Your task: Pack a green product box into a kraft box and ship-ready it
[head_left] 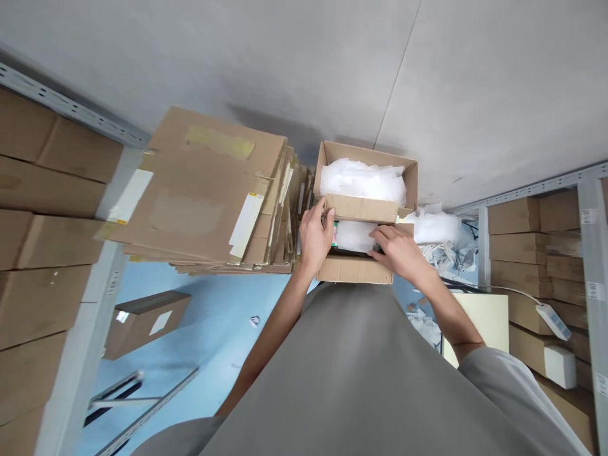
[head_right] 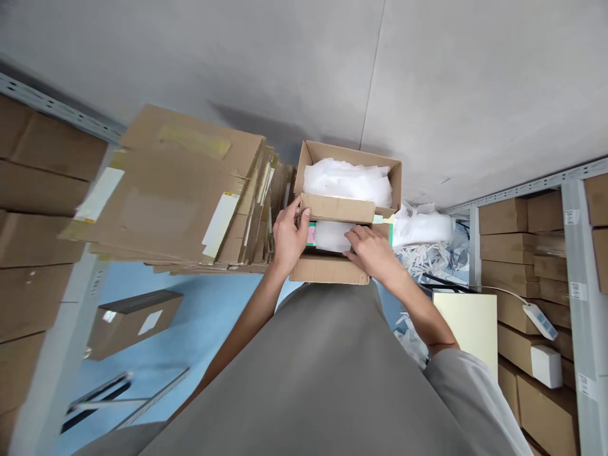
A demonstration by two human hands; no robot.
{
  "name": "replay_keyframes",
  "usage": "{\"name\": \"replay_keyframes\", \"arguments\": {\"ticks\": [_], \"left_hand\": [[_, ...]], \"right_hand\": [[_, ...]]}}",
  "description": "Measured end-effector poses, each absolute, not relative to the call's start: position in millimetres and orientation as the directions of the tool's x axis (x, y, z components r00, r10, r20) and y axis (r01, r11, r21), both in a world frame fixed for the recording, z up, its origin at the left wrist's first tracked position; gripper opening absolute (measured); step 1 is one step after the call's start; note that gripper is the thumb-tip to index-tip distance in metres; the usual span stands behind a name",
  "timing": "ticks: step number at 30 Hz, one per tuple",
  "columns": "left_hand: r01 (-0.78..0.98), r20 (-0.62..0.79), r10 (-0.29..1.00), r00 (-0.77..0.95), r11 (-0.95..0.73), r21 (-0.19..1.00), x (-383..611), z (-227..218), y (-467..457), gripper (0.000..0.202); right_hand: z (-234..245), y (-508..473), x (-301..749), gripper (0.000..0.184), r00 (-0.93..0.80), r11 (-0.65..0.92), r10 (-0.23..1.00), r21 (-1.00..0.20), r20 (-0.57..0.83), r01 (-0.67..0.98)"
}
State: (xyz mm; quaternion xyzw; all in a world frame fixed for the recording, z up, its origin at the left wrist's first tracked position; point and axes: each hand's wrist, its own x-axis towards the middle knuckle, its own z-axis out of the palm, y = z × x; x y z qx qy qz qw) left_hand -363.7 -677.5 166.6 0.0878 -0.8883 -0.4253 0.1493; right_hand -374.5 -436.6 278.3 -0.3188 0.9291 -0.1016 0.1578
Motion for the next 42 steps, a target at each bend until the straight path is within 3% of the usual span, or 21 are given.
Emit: {"name": "replay_keyframes", "arguments": {"ticks": [5, 7, 10, 13, 16, 18, 21, 23, 25, 29, 34, 37, 39, 42], "left_hand": [[-0.044, 0.190, -0.305, -0.933, 0.621, 0.782, -365, 165, -677, 0.063], [-0.052, 0.184, -0.307, -0.934, 0.624, 0.780, -366, 164, -678, 0.064], [-0.066, 0.170, -0.307, -0.936, 0.631, 0.773, -364, 164, -678, 0.064], [-0.087, 0.153, -0.310, -0.938, 0.640, 0.763, -362, 165, -679, 0.064], [-0.102, 0.140, -0.308, -0.941, 0.653, 0.750, -360, 167, -679, 0.063], [-0.109, 0.134, -0.307, -0.942, 0.660, 0.743, -360, 167, -679, 0.063], [-0.117, 0.130, -0.313, -0.941, 0.659, 0.743, -360, 168, -678, 0.064], [-0.123, 0.126, -0.322, -0.938, 0.653, 0.747, -360, 169, -678, 0.065], [-0.133, 0.116, -0.328, -0.937, 0.646, 0.752, -360, 170, -678, 0.064], [-0.134, 0.104, -0.325, -0.940, 0.630, 0.765, -360, 171, -677, 0.061], [-0.127, 0.113, -0.336, -0.935, 0.616, 0.778, -361, 171, -677, 0.062], [-0.130, 0.104, -0.334, -0.937, 0.610, 0.782, -362, 171, -677, 0.062], [-0.128, 0.096, -0.327, -0.940, 0.602, 0.788, -362, 170, -677, 0.060], [-0.121, 0.093, -0.320, -0.943, 0.587, 0.800, -362, 169, -677, 0.057]], "right_hand": [[301, -413, -416, 0.026, -0.859, 0.784, -0.511, -0.420, -0.022, -0.456], [297, -407, -455, 0.028, -0.890, 0.800, -0.456, -0.445, -0.012, -0.403], [267, -413, -523, 0.027, -0.880, 0.817, -0.447, -0.474, -0.161, -0.329], [222, -438, -577, 0.044, -0.823, 0.840, -0.474, -0.440, -0.312, -0.317], [181, -471, -609, 0.070, -0.783, 0.884, -0.450, -0.343, -0.431, -0.319], [160, -490, -622, 0.077, -0.777, 0.920, -0.390, -0.243, -0.495, -0.307], [135, -509, -631, 0.062, -0.777, 0.946, -0.317, -0.126, -0.543, -0.297], [125, -517, -633, 0.046, -0.793, 0.945, -0.318, -0.104, -0.520, -0.310], [122, -521, -631, 0.043, -0.814, 0.937, -0.346, -0.120, -0.466, -0.329], [139, -521, -628, 0.041, -0.856, 0.923, -0.381, -0.200, -0.348, -0.330], [203, -487, -604, 0.044, -0.890, 0.794, -0.444, -0.505, -0.102, -0.338], [257, -454, -556, 0.054, -0.912, 0.656, -0.399, -0.666, 0.095, -0.356], [291, -436, -514, 0.050, -0.920, 0.576, -0.341, -0.729, 0.196, -0.369], [324, -420, -454, 0.036, -0.924, 0.522, -0.323, -0.776, 0.204, -0.354]]}}
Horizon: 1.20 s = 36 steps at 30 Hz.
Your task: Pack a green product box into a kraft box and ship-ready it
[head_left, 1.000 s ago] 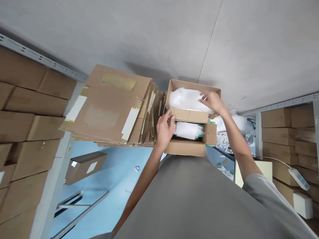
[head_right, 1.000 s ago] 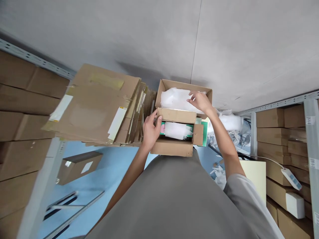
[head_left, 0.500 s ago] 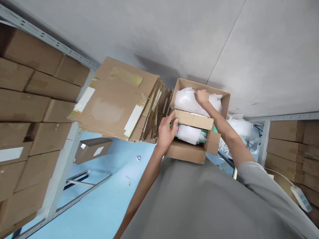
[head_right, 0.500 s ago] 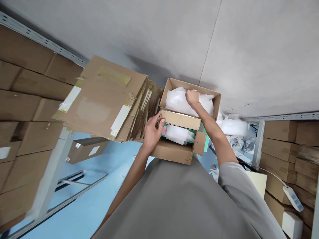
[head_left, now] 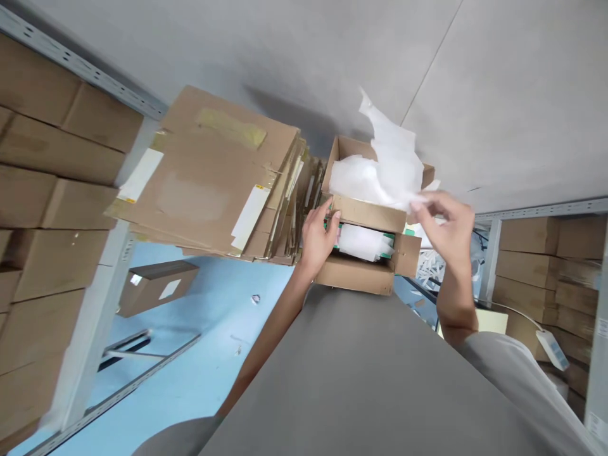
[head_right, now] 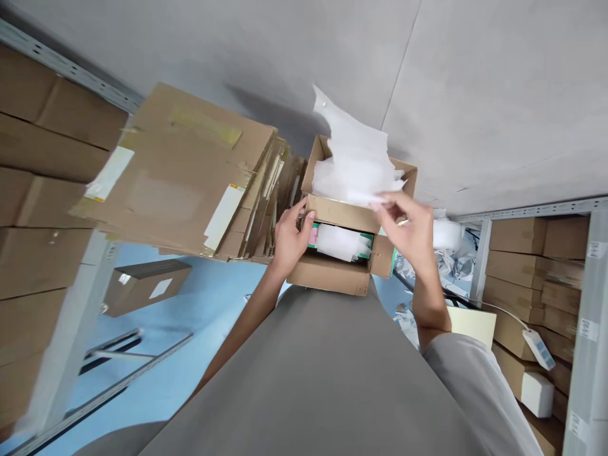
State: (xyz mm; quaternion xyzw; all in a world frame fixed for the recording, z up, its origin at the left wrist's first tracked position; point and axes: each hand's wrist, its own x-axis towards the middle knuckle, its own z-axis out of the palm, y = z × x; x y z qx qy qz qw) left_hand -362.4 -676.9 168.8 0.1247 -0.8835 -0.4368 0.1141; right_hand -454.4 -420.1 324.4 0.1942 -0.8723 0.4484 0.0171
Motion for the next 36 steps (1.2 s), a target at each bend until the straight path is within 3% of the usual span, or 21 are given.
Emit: {"name": "replay_keyframes", "arguments": {"ticks": [6, 8, 13, 19, 23, 26, 29, 32, 36], "left_hand": [[-0.019, 0.179, -0.276, -0.944, 0.588, 0.808, -354, 189, -679, 0.070], [0.064, 0.185, -0.158, -0.970, 0.567, 0.821, -346, 204, -682, 0.073], [0.244, 0.157, 0.219, -0.963, 0.456, 0.856, -327, 243, -685, 0.052], [0.373, 0.159, 0.441, -0.883, 0.457, 0.807, -332, 244, -694, 0.028], [0.387, 0.171, 0.400, -0.901, 0.559, 0.733, -341, 223, -703, 0.018], [0.311, 0.138, 0.289, -0.947, 0.727, 0.612, -342, 213, -702, 0.026], [0.291, 0.140, 0.256, -0.957, 0.803, 0.520, -342, 208, -697, 0.031], [0.328, 0.223, 0.247, -0.943, 0.795, 0.510, -342, 206, -696, 0.029], [0.388, 0.355, 0.204, -0.912, 0.706, 0.593, -342, 208, -706, 0.026]], "right_hand": [[311, -417, -388, 0.028, -0.832, 0.520, -0.555, -0.776, 0.013, -0.358], [301, -417, -377, 0.026, -0.811, 0.533, -0.584, -0.767, -0.026, -0.359], [296, -418, -360, 0.020, -0.800, 0.554, -0.598, -0.746, -0.049, -0.368], [295, -415, -352, 0.018, -0.818, 0.589, -0.574, -0.705, -0.020, -0.396], [275, -408, -351, 0.024, -0.876, 0.702, -0.482, -0.587, 0.024, -0.403], [256, -407, -352, 0.031, -0.910, 0.781, -0.398, -0.478, 0.116, -0.403], [244, -409, -353, 0.033, -0.901, 0.791, -0.385, -0.432, 0.199, -0.434], [243, -410, -352, 0.032, -0.899, 0.786, -0.376, -0.435, 0.227, -0.438], [250, -404, -349, 0.027, -0.900, 0.742, -0.319, -0.512, 0.298, -0.433]]}}
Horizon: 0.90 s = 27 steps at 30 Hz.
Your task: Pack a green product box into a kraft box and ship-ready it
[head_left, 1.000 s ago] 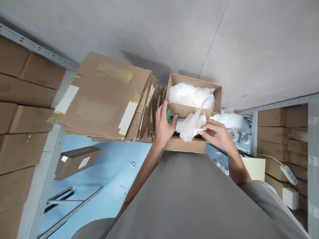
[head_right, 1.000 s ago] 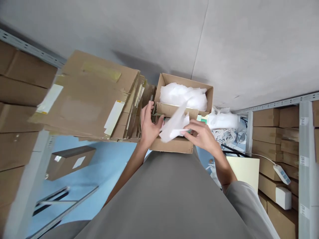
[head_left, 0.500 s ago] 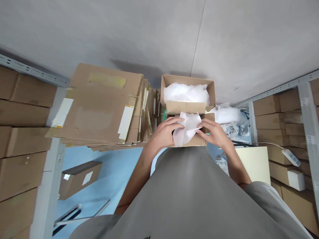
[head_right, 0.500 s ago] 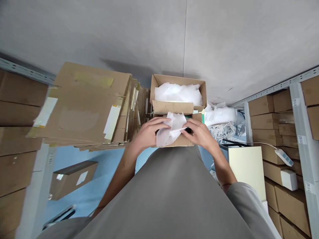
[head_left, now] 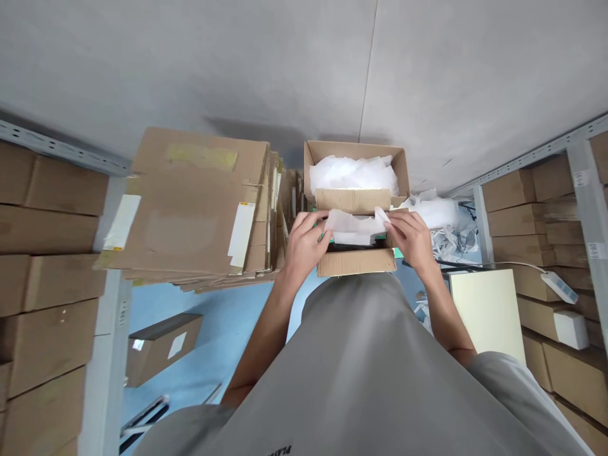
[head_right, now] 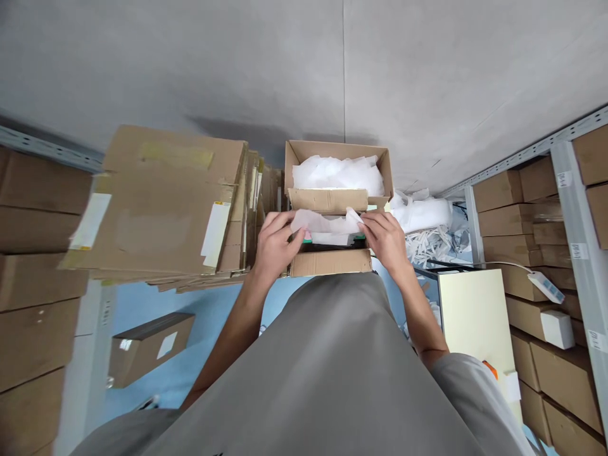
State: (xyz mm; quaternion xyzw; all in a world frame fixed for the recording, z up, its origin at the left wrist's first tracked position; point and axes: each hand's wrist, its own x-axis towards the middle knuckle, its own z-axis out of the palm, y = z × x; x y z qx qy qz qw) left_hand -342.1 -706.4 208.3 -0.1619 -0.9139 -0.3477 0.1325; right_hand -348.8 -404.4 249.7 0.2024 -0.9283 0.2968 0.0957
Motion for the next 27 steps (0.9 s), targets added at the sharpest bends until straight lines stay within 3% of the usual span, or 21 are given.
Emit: {"name": "replay_keyframes", "arguments": {"ticks": [4, 10, 17, 20, 23, 27], "left_hand": [[0.476, 0.414, 0.247, -0.876, 0.582, 0.659, -340, 208, -719, 0.025], [0.454, 0.226, 0.426, -0.876, 0.572, 0.683, -334, 200, -724, 0.035], [0.416, 0.033, 0.511, -0.859, 0.658, 0.628, -337, 226, -720, 0.032], [0.392, -0.032, 0.508, -0.861, 0.701, 0.596, -342, 238, -714, 0.023], [0.397, -0.127, 0.525, -0.842, 0.761, 0.513, -347, 241, -706, 0.030], [0.426, -0.273, 0.541, -0.795, 0.819, 0.384, -356, 235, -693, 0.024]], "right_hand": [[243, -394, -348, 0.033, -0.881, 0.675, -0.366, -0.566, 0.298, -0.472], [232, -388, -353, 0.046, -0.821, 0.691, -0.566, -0.500, 0.076, -0.523], [263, -399, -364, 0.022, -0.706, 0.687, -0.696, -0.411, -0.135, -0.599], [269, -406, -370, 0.032, -0.684, 0.705, -0.701, -0.346, -0.204, -0.619], [270, -417, -374, 0.040, -0.678, 0.747, -0.664, -0.255, -0.314, -0.614], [266, -436, -382, 0.031, -0.675, 0.783, -0.586, -0.097, -0.449, -0.614]]}}
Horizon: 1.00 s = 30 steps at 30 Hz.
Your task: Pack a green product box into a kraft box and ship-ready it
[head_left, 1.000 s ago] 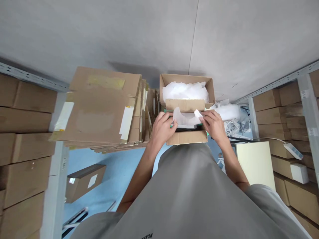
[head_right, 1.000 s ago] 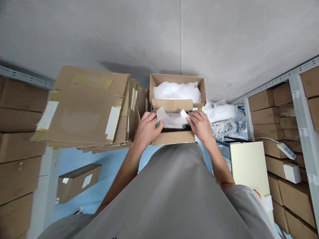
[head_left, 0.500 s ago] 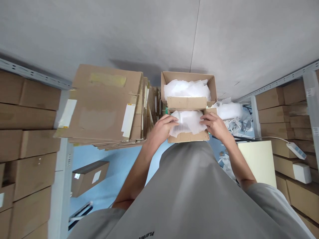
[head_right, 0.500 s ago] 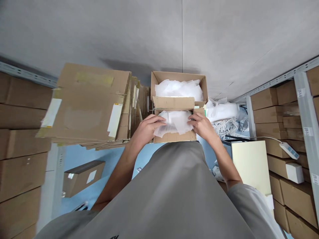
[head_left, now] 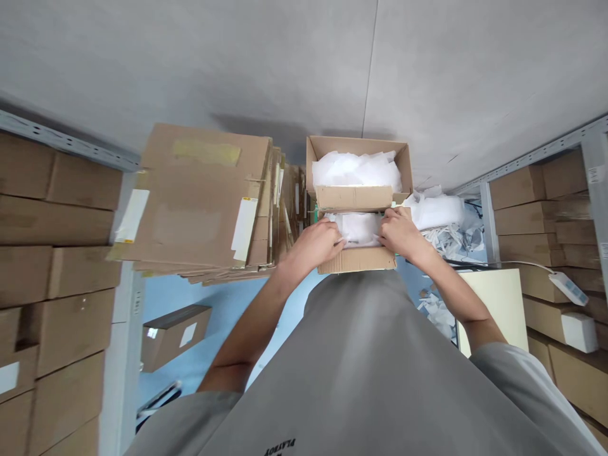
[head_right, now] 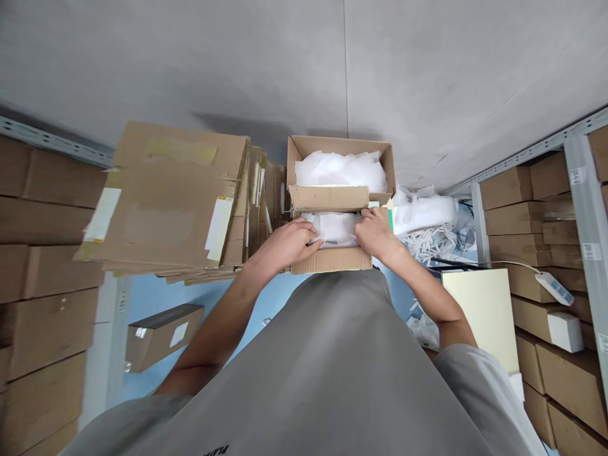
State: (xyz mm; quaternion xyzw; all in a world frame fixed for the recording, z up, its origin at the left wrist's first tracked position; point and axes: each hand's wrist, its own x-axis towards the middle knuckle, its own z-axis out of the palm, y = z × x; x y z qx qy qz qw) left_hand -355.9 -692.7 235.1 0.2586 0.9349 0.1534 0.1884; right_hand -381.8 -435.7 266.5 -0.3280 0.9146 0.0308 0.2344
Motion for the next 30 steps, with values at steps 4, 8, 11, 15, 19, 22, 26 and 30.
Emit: {"name": "replay_keyframes", "arguments": {"ticks": [4, 8, 11, 15, 19, 22, 26, 30], "left_hand": [[0.406, -0.298, 0.484, -0.823, 0.867, 0.288, -367, 232, -679, 0.009], [0.383, -0.258, 0.470, -0.844, 0.865, 0.323, -373, 227, -675, 0.024], [0.394, -0.253, 0.525, -0.812, 0.815, 0.425, -369, 220, -683, 0.021], [0.409, -0.057, 0.548, -0.835, 0.685, 0.603, -350, 226, -701, 0.015], [0.310, 0.159, 0.274, -0.949, 0.703, 0.639, -324, 243, -724, 0.024], [0.112, 0.135, 0.035, -0.990, 0.774, 0.623, -310, 244, -738, 0.026], [-0.063, 0.034, -0.100, -0.994, 0.818, 0.572, -305, 229, -741, 0.029], [-0.081, 0.000, -0.098, -0.995, 0.826, 0.558, -313, 218, -730, 0.024]], "right_hand": [[259, -451, -390, 0.032, -0.691, 0.779, -0.543, 0.019, -0.477, -0.626], [253, -453, -395, 0.033, -0.692, 0.776, -0.550, 0.020, -0.468, -0.630], [254, -445, -393, 0.028, -0.683, 0.781, -0.586, -0.082, -0.435, -0.619], [268, -423, -376, 0.026, -0.703, 0.742, -0.667, -0.313, -0.248, -0.593], [279, -395, -356, 0.018, -0.906, 0.798, -0.409, -0.439, 0.109, -0.413], [271, -379, -343, 0.025, -0.970, 0.859, -0.056, -0.484, 0.236, -0.168], [253, -375, -328, 0.040, -0.973, 0.834, 0.181, -0.547, 0.143, 0.075], [245, -386, -312, 0.044, -0.966, 0.766, 0.258, -0.611, 0.008, 0.199]]}}
